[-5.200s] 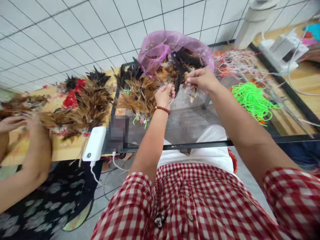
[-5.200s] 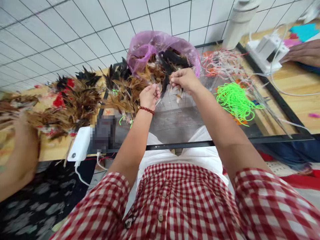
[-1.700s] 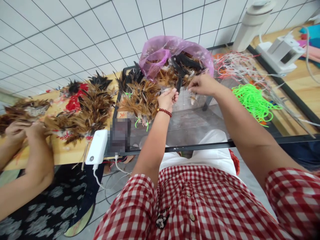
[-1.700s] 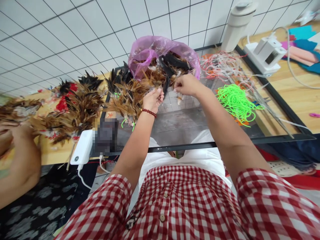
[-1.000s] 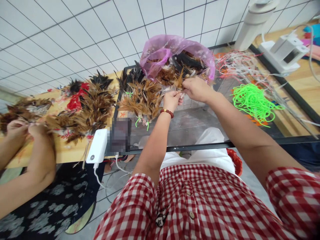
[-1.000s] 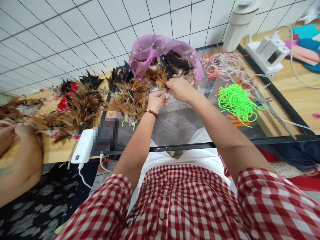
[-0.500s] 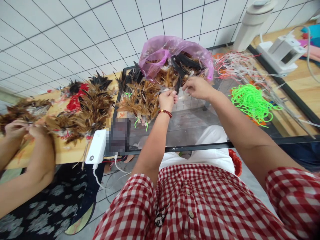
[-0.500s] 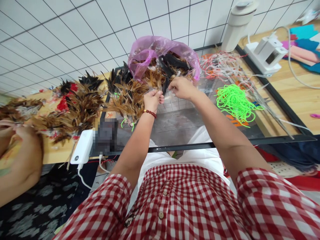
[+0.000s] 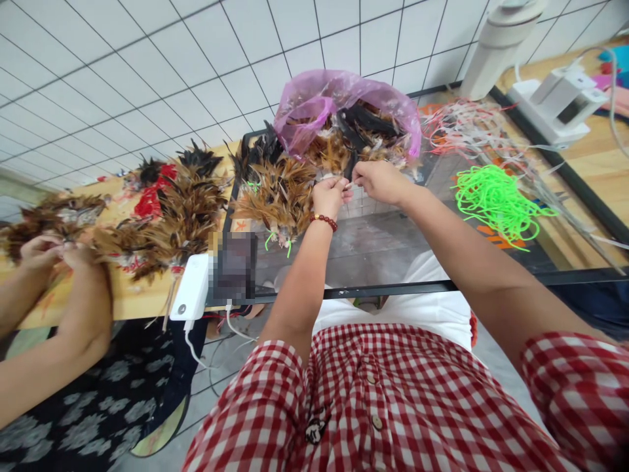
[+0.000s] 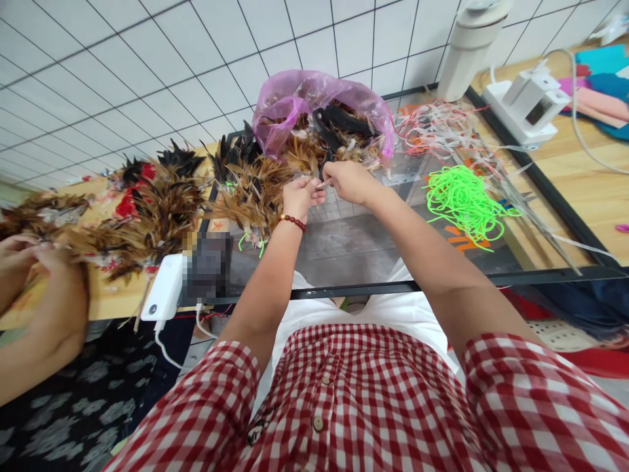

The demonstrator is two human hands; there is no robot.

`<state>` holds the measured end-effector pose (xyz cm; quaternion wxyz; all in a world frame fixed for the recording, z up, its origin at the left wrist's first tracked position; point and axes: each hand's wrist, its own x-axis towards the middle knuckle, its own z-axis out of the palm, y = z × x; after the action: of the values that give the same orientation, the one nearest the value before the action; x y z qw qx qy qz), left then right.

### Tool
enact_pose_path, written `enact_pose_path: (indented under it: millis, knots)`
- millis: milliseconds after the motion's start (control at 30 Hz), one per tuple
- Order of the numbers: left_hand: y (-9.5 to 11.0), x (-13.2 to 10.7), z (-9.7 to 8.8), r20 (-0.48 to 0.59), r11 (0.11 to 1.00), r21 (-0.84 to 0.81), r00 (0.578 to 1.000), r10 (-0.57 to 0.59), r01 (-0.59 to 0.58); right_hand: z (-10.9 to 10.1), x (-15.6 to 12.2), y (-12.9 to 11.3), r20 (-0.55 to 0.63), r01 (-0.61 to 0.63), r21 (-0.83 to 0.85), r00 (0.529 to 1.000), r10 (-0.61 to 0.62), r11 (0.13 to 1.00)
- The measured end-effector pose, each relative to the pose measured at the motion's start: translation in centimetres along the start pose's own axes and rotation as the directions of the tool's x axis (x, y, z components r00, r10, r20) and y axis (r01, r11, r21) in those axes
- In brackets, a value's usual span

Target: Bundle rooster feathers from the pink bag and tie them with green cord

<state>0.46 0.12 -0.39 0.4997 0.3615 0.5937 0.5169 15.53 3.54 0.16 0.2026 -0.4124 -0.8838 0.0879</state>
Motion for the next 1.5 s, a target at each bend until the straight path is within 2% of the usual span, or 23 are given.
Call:
enact_pose_path:
  millis: [200, 367, 433, 533, 633, 700, 833, 933, 1000, 1100, 1167, 1200, 1267, 1367, 1433, 1500]
  knots:
    - [-0.1, -0.1, 0.0, 0.047, 0.992, 0.125, 0.999, 0.001, -0.007, -1.0, -0.2, -1.0, 0.020, 0.079, -0.203, 0.997, -0.077, 0.976]
    - [-0.4, -0.3, 0.2, 0.162, 0.978, 0.203, 0.987, 0.016, -0.049, -0.7, 0.0, -1.2, 0.005, 0.082, -0.192, 0.997, -0.083, 0.978]
    - [-0.5, -0.3, 0.2, 0.169, 0.973, 0.226, 0.985, 0.015, -0.053, -0.6, 0.1, -1.0, -0.005, 0.066, -0.142, 0.998, -0.068, 0.988]
    - [-0.6, -0.2, 0.3, 0.136, 0.974, 0.222, 0.990, 0.021, -0.051, -1.3, 0.0, 0.4, -0.079, 0.007, -0.033, 0.997, -0.009, 0.999]
    - [-0.5, -0.2, 0.2, 0.098, 0.986, 0.163, 0.995, 0.025, -0.040, -2.5, -0.4, 3.2, -0.205, -0.105, 0.043, 0.972, 0.112, 0.994]
    - [-0.5, -0.1, 0.2, 0.075, 0.991, 0.126, 0.997, 0.024, -0.034, -3.1, -0.7, 5.1, -0.229, -0.159, 0.041, 0.959, 0.164, 0.986]
    - [-0.3, 0.0, 0.1, 0.031, 0.998, 0.055, 0.999, 0.038, -0.040, -2.6, -1.0, 7.1, -0.108, -0.129, -0.052, 0.987, 0.123, 0.990]
    - [-0.2, 0.0, 0.2, 0.013, 1.000, 0.004, 1.000, 0.019, -0.019, -1.5, -1.0, 6.6, -0.009, -0.112, -0.137, 0.994, 0.112, 0.984]
    - [-0.2, 0.0, 0.1, 0.009, 1.000, -0.011, 1.000, 0.010, -0.010, -1.2, -0.9, 6.1, -0.002, -0.129, -0.152, 0.992, 0.130, 0.980]
    - [0.0, -0.1, 0.1, 0.003, 1.000, -0.014, 1.000, 0.016, -0.016, -1.5, -0.5, 6.0, -0.150, -0.196, 0.038, 0.968, 0.200, 0.980]
    - [0.0, -0.2, 0.1, 0.000, 1.000, -0.022, 1.000, 0.019, -0.019, -2.0, -0.2, 6.2, -0.265, -0.238, 0.290, 0.911, 0.317, 0.927]
    - [0.1, -0.2, 0.1, 0.001, 0.999, -0.030, 1.000, 0.019, -0.019, -2.2, 0.0, 6.4, -0.283, -0.249, 0.420, 0.878, 0.386, 0.873]
    - [0.1, -0.2, 0.1, -0.001, 0.999, -0.050, 1.000, 0.014, -0.014, -2.7, 0.2, 6.6, -0.244, -0.255, 0.637, 0.828, 0.504, 0.727]
    - [0.2, -0.4, 0.0, -0.012, 0.997, -0.081, 1.000, -0.019, 0.018, -2.9, 0.4, 6.4, -0.144, -0.236, 0.817, 0.800, 0.583, 0.526]
    - [0.5, -0.7, 0.0, 0.035, 0.992, -0.103, 0.997, -0.064, 0.068, -2.6, 0.5, 5.8, -0.127, -0.220, 0.854, 0.790, 0.600, 0.471]
    - [0.8, -1.1, -0.2, 0.143, 0.983, -0.127, 0.983, -0.115, 0.134, -2.0, 0.7, 4.8, -0.151, -0.200, 0.858, 0.783, 0.604, 0.473]
